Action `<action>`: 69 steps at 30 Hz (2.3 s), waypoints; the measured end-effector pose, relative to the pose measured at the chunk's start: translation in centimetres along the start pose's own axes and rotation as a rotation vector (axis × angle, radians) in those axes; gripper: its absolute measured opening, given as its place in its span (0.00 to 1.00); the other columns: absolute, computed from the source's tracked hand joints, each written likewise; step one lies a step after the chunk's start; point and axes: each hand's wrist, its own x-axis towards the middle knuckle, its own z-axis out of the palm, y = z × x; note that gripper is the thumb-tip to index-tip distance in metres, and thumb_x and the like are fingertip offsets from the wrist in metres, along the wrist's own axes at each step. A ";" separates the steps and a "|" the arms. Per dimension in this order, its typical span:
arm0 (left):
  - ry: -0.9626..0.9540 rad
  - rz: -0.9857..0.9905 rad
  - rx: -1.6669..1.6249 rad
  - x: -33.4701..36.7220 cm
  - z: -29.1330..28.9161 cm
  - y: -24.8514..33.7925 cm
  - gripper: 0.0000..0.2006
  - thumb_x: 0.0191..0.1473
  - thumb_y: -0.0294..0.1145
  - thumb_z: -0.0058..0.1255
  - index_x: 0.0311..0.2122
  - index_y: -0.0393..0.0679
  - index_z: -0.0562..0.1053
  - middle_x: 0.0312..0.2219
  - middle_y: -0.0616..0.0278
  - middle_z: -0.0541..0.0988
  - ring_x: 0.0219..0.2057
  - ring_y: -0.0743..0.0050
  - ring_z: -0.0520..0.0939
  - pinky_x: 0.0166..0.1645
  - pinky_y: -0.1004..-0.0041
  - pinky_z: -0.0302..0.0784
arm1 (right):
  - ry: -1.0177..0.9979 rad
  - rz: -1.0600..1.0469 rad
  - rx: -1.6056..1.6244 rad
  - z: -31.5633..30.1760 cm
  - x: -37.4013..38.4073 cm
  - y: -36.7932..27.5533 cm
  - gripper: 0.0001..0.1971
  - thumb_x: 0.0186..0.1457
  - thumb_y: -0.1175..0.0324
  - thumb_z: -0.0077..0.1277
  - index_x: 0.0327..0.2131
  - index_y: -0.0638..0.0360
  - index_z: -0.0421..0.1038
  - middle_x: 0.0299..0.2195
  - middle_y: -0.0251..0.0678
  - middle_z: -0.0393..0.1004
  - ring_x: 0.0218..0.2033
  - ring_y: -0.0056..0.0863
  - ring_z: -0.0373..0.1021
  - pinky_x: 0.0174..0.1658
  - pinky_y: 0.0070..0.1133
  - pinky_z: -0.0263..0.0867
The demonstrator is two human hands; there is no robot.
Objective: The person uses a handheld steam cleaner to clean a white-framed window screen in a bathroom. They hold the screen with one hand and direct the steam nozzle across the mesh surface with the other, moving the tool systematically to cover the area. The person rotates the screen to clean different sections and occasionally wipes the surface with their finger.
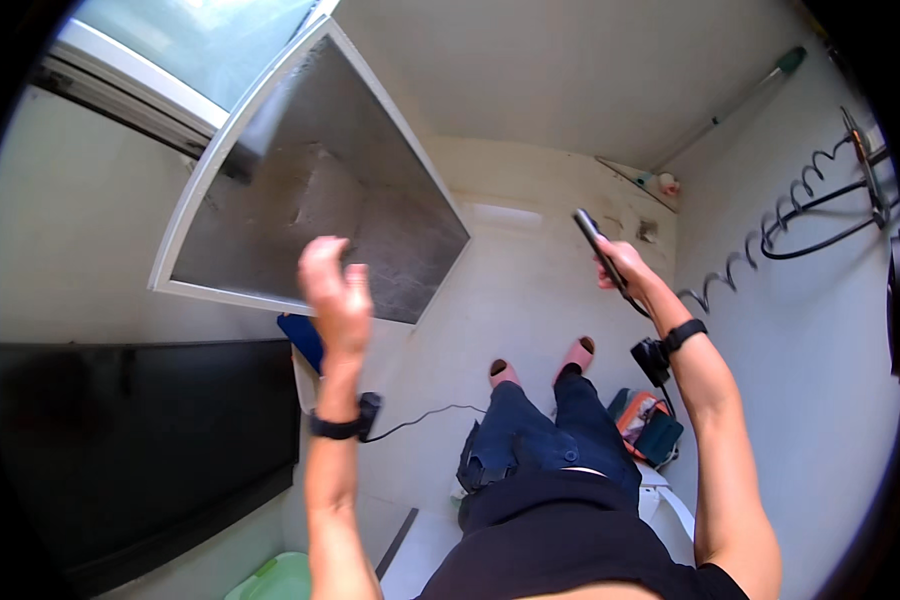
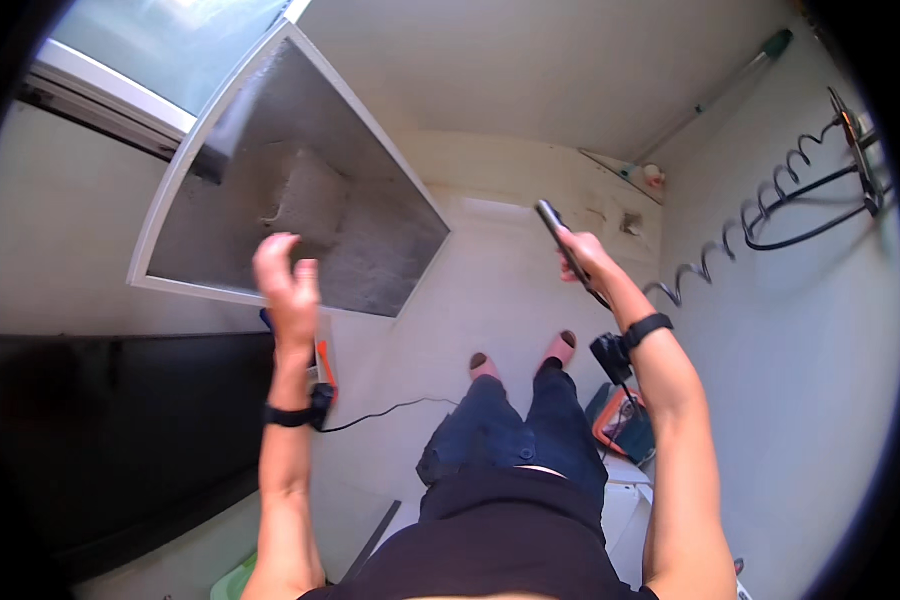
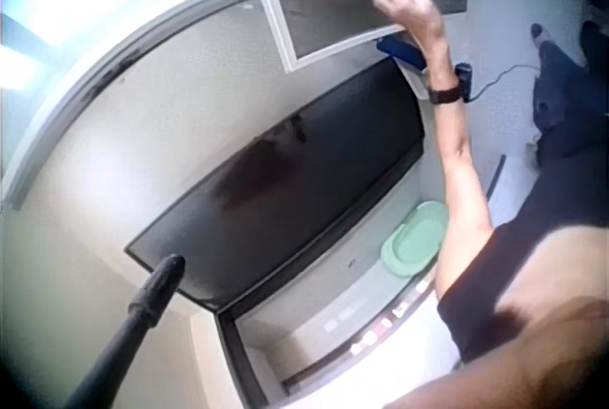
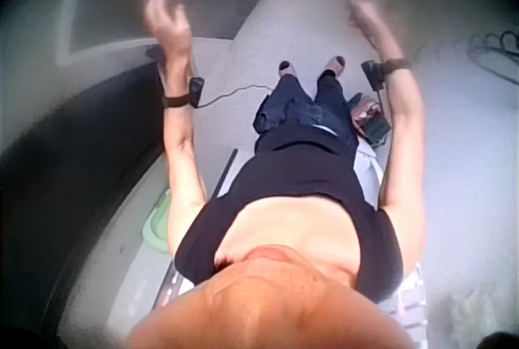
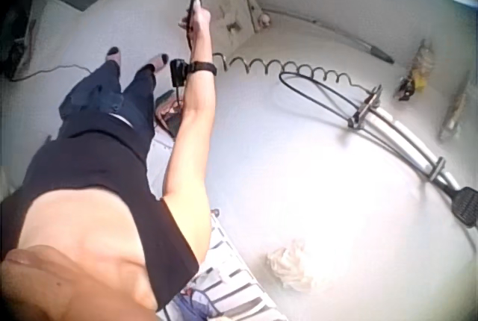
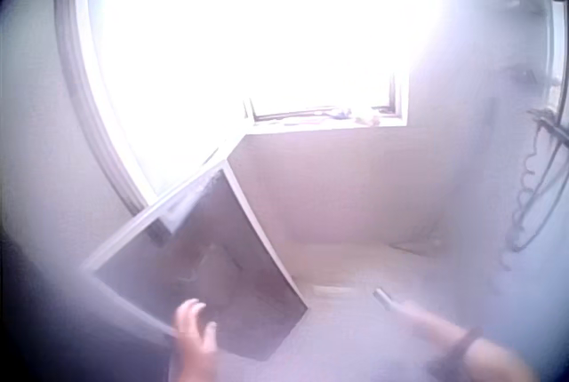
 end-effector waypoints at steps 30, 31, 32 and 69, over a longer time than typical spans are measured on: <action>-0.375 0.083 0.208 22.3 -4.9 -2.9 0.15 0.40 0.36 0.61 0.29 0.35 0.74 0.21 0.55 0.78 0.21 0.71 0.78 0.29 0.77 0.72 | 0.309 0.089 0.056 -1.7 -1.7 4.2 0.25 0.57 0.46 0.37 0.28 0.62 0.64 0.16 0.31 0.64 0.11 0.19 0.60 0.12 0.18 0.58; -0.341 0.132 0.184 23.3 -3.5 -2.8 0.16 0.40 0.37 0.61 0.29 0.35 0.74 0.21 0.54 0.78 0.21 0.70 0.79 0.29 0.76 0.72 | 0.314 0.057 0.120 -2.0 -1.4 4.0 0.24 0.57 0.46 0.37 0.29 0.62 0.64 0.16 0.31 0.65 0.12 0.20 0.61 0.12 0.19 0.60; -0.307 0.180 0.159 24.2 -2.2 -2.2 0.16 0.40 0.38 0.61 0.30 0.35 0.74 0.21 0.53 0.78 0.22 0.69 0.79 0.29 0.76 0.73 | 0.320 0.024 0.182 -2.4 -0.8 4.2 0.24 0.57 0.46 0.37 0.29 0.62 0.64 0.17 0.31 0.65 0.12 0.20 0.61 0.13 0.19 0.61; -0.200 0.367 0.662 23.6 5.1 6.3 0.23 0.58 0.46 0.39 0.52 0.39 0.62 0.40 0.49 0.72 0.44 0.50 0.72 0.44 0.59 0.71 | 0.585 -0.332 0.179 -6.3 -6.4 -4.4 0.22 0.49 0.52 0.50 0.18 0.65 0.69 0.12 0.35 0.68 0.10 0.23 0.63 0.16 0.22 0.59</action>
